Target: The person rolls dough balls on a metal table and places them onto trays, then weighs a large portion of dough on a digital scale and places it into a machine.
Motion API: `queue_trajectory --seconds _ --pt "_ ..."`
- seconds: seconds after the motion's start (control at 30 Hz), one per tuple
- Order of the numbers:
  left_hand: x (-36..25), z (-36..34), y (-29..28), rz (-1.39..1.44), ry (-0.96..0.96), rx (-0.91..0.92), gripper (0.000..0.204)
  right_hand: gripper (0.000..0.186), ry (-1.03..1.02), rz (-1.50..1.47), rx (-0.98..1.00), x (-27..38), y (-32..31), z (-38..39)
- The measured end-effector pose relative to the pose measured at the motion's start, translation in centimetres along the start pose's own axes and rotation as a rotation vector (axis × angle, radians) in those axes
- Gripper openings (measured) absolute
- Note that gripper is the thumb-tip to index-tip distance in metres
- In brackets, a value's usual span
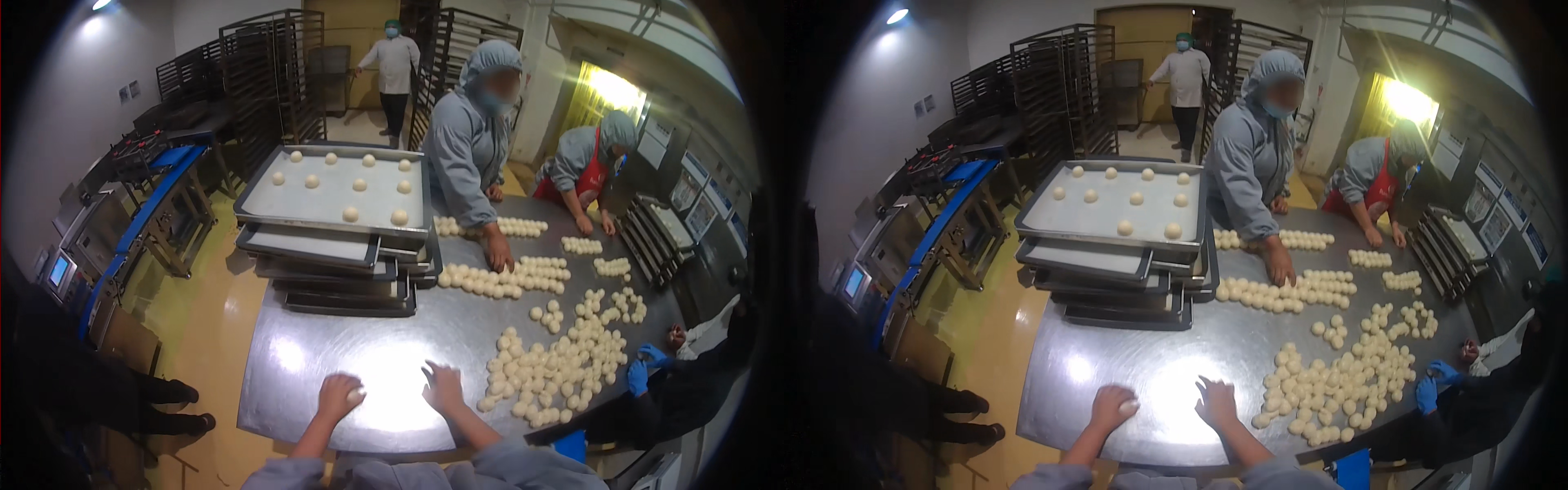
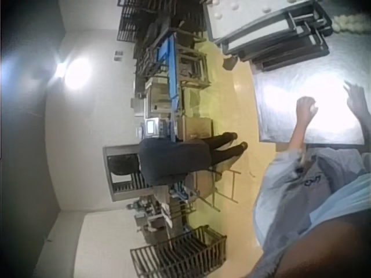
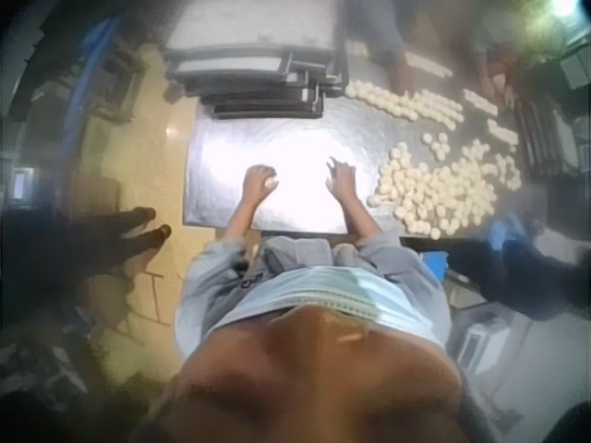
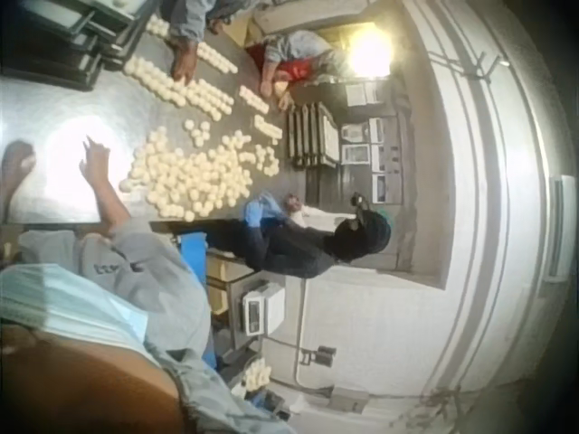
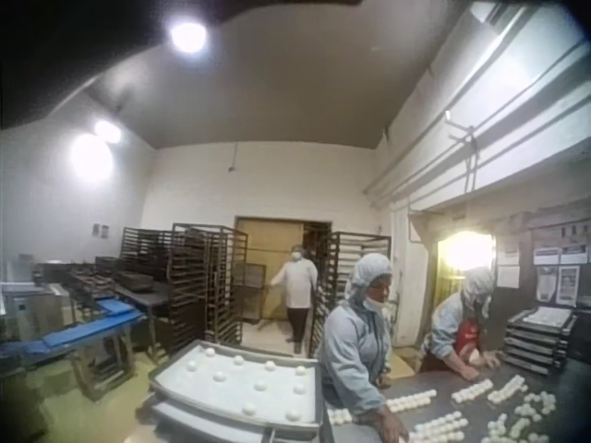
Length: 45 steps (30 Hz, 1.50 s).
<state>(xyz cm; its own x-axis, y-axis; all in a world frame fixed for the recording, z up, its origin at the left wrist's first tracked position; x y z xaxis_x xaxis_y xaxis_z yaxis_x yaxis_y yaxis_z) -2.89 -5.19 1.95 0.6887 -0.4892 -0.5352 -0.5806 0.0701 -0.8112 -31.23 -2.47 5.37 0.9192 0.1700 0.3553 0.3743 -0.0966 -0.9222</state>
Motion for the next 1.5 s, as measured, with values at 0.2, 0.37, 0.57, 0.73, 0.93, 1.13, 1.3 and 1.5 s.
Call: queue_trajectory --seconds 0.2,0.37,0.57,0.73,0.93,1.13,1.3,1.5 --pt "-5.4 2.9 4.5 0.317 0.077 0.12 0.015 0.029 -0.114 -0.44 0.011 3.9 3.2 4.5" --pt "0.1 1.0 -0.2 0.13 0.058 0.105 0.013 0.018 0.024 0.009 -0.012 -3.3 1.2 1.8" --pt "-5.7 1.2 4.2 0.315 0.092 0.143 0.009 0.016 -0.019 -0.538 -0.143 5.1 3.3 4.0" --pt "0.2 3.1 0.3 0.077 -0.012 0.096 0.022 0.017 0.161 0.062 0.292 -2.8 2.6 3.7" --pt "-5.3 -1.3 4.3 0.361 0.007 0.064 0.014 0.034 0.018 -0.537 -0.06 5.1 4.0 1.8" --pt "-0.8 2.0 0.7 0.04 -0.079 -0.076 0.014 0.027 0.091 0.01 0.141 -2.7 1.2 2.9" --pt "-4.0 -0.8 5.1 0.256 -0.039 -0.074 0.015 0.018 0.05 -0.486 -0.16 3.7 6.1 0.6" --pt "-1.1 3.1 0.7 0.095 -0.026 0.024 0.017 0.023 -0.039 -0.045 0.115 0.2 2.0 5.9"
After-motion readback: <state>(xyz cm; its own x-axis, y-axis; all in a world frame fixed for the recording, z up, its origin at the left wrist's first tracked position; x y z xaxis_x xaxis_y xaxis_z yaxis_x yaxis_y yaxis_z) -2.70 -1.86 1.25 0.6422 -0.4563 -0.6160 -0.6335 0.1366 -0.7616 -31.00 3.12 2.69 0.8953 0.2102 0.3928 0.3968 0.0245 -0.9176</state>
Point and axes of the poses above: each hand's wrist, its own z-axis away from the middle knuckle, its own y-axis out of the palm, x = y × z, the point moved 4 cm from there along -z, towards the middle knuckle, and after that the axes turned 4 degrees about x, right-handed, at the moved point
